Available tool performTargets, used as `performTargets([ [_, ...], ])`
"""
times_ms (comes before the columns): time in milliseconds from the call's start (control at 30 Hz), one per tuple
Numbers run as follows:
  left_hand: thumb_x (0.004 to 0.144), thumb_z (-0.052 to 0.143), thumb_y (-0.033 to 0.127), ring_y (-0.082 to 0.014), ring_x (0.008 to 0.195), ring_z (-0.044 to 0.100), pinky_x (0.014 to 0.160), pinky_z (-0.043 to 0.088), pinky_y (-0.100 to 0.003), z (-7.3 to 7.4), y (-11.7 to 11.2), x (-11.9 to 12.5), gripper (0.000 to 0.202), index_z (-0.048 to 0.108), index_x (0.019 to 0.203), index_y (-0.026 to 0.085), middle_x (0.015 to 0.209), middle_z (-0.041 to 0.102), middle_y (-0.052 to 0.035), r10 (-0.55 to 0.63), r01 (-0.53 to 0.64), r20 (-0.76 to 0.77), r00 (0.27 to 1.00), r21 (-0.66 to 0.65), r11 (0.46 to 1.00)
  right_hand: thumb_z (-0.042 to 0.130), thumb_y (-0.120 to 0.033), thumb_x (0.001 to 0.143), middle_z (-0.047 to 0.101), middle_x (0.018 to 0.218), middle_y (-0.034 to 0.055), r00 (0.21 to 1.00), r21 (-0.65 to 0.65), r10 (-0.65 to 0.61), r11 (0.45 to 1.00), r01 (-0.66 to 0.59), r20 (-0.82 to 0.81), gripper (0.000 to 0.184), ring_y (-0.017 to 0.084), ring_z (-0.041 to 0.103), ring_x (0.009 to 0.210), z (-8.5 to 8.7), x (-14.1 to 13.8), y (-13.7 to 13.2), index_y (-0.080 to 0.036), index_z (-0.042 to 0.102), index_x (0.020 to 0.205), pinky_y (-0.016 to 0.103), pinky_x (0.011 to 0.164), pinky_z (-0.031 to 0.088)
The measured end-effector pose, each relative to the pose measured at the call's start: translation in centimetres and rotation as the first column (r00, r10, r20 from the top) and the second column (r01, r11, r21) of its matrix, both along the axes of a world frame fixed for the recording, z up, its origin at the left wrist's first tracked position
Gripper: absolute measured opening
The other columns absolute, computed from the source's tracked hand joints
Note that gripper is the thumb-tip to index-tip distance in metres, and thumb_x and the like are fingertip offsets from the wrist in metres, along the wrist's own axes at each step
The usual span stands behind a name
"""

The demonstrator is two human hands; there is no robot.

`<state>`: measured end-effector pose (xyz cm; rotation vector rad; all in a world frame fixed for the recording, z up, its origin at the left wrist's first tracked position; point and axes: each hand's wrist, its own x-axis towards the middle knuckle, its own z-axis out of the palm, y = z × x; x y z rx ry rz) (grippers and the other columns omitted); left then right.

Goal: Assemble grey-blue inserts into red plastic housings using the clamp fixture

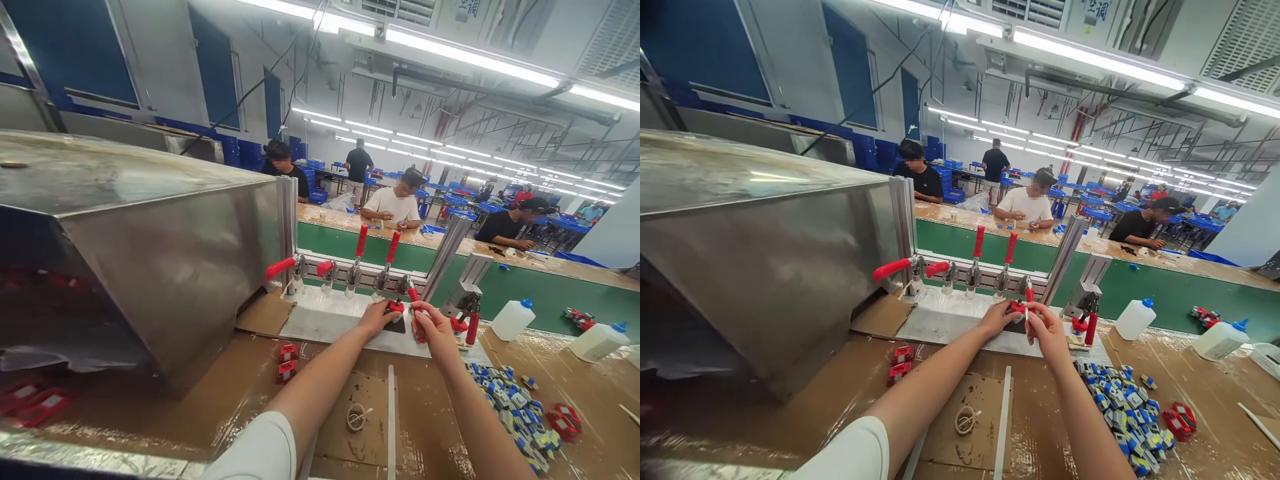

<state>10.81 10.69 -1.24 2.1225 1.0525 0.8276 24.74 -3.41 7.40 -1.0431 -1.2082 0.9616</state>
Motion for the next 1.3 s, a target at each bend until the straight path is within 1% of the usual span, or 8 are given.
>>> performTargets([
  [267,0.09,0.065,0.05,-0.0287,0.114,0.066,0.108,0.04,-0.039,-0.4,0.4,0.4,0.042,0.066,0.124,0.025,0.117,0.075,-0.0056,0.0,0.0,0.052,0.999,0.001,1.0,0.061,-0.05,0.093,0.062,0.071,0.0009,0.97,0.112,-0.033,0.994,0.006,0.239,0.03,0.018,0.055,0.064,-4.7,-0.1,0.5,-0.023,0.068,0.104,0.031,0.061,0.044],
  [533,0.089,0.066,0.047,-0.0268,0.111,0.067,0.107,0.042,-0.037,-0.3,0.6,0.1,0.035,0.069,0.117,0.026,0.113,0.076,-0.0037,-0.015,0.015,0.066,0.998,-0.008,1.0,0.047,-0.047,0.102,0.068,0.098,0.0064,0.805,0.17,-0.053,0.984,-0.06,0.591,0.031,0.023,0.063,0.094,-7.8,1.0,3.3,-0.025,0.069,0.104,0.037,0.088,0.05],
  [733,0.09,0.061,0.039,-0.0274,0.118,0.064,0.104,0.047,-0.036,0.9,-0.9,-0.4,0.044,0.063,0.13,0.021,0.126,0.071,-0.0102,-0.046,0.046,-0.007,0.999,-0.017,0.999,0.048,-0.041,0.102,0.068,0.119,0.0107,0.647,0.2,-0.076,0.972,-0.12,0.759,0.03,0.025,0.064,0.107,-5.1,2.5,2.2,-0.026,0.073,0.109,0.041,0.094,0.049],
  [800,0.088,0.063,0.038,-0.0296,0.122,0.062,0.105,0.046,-0.037,1.8,-2.0,-1.6,0.046,0.064,0.129,0.017,0.13,0.068,-0.0144,-0.057,0.056,-0.06,0.997,-0.011,0.998,0.051,-0.042,0.101,0.067,0.121,0.0118,0.652,0.315,-0.244,0.949,0.01,0.717,0.029,0.026,0.063,0.109,-3.5,4.8,-0.1,-0.024,0.073,0.107,0.04,0.093,0.049],
  [900,0.081,0.07,0.038,-0.0305,0.123,0.062,0.105,0.045,-0.034,4.0,-3.9,-6.1,0.042,0.07,0.12,0.02,0.13,0.069,-0.0125,-0.076,0.077,-0.151,0.986,0.003,0.997,0.052,-0.046,0.099,0.069,0.097,0.0102,0.594,0.483,-0.603,0.793,0.372,0.533,0.032,0.025,0.064,0.093,-1.8,9.0,-4.4,-0.02,0.071,0.094,0.037,0.082,0.049],
  [967,0.08,0.072,0.041,-0.0278,0.115,0.065,0.1,0.045,-0.03,6.2,-5.4,-10.8,0.033,0.074,0.109,0.026,0.119,0.074,-0.0061,-0.108,0.113,-0.232,0.967,0.008,0.994,0.055,-0.049,0.097,0.068,0.086,0.0076,0.536,0.468,-0.656,0.755,0.459,0.532,0.034,0.024,0.061,0.081,-1.8,10.8,-6.8,-0.02,0.069,0.086,0.034,0.075,0.046],
  [1133,0.079,0.073,0.042,-0.0243,0.088,0.066,0.08,0.046,-0.027,9.8,-10.1,-21.8,0.016,0.074,0.087,0.029,0.087,0.073,-0.0017,0.056,-0.049,-0.509,0.859,0.027,0.998,0.049,-0.054,0.099,0.058,0.064,0.0021,0.61,0.234,-0.297,0.955,0.184,0.735,0.044,0.019,0.053,0.061,-4.7,6.6,-9.7,-0.022,0.058,0.07,0.031,0.061,0.037],
  [1300,0.081,0.075,0.036,-0.025,0.093,0.067,0.076,0.046,-0.028,4.7,-15.3,-24.2,0.025,0.067,0.102,0.026,0.109,0.066,-0.0066,0.302,-0.304,-0.643,0.704,0.112,0.946,0.05,-0.052,0.099,0.062,0.066,0.0028,0.438,-0.067,0.141,0.981,-0.18,0.888,0.045,0.018,0.054,0.062,-7.1,-3.3,-9.7,-0.022,0.053,0.066,0.03,0.06,0.029],
])
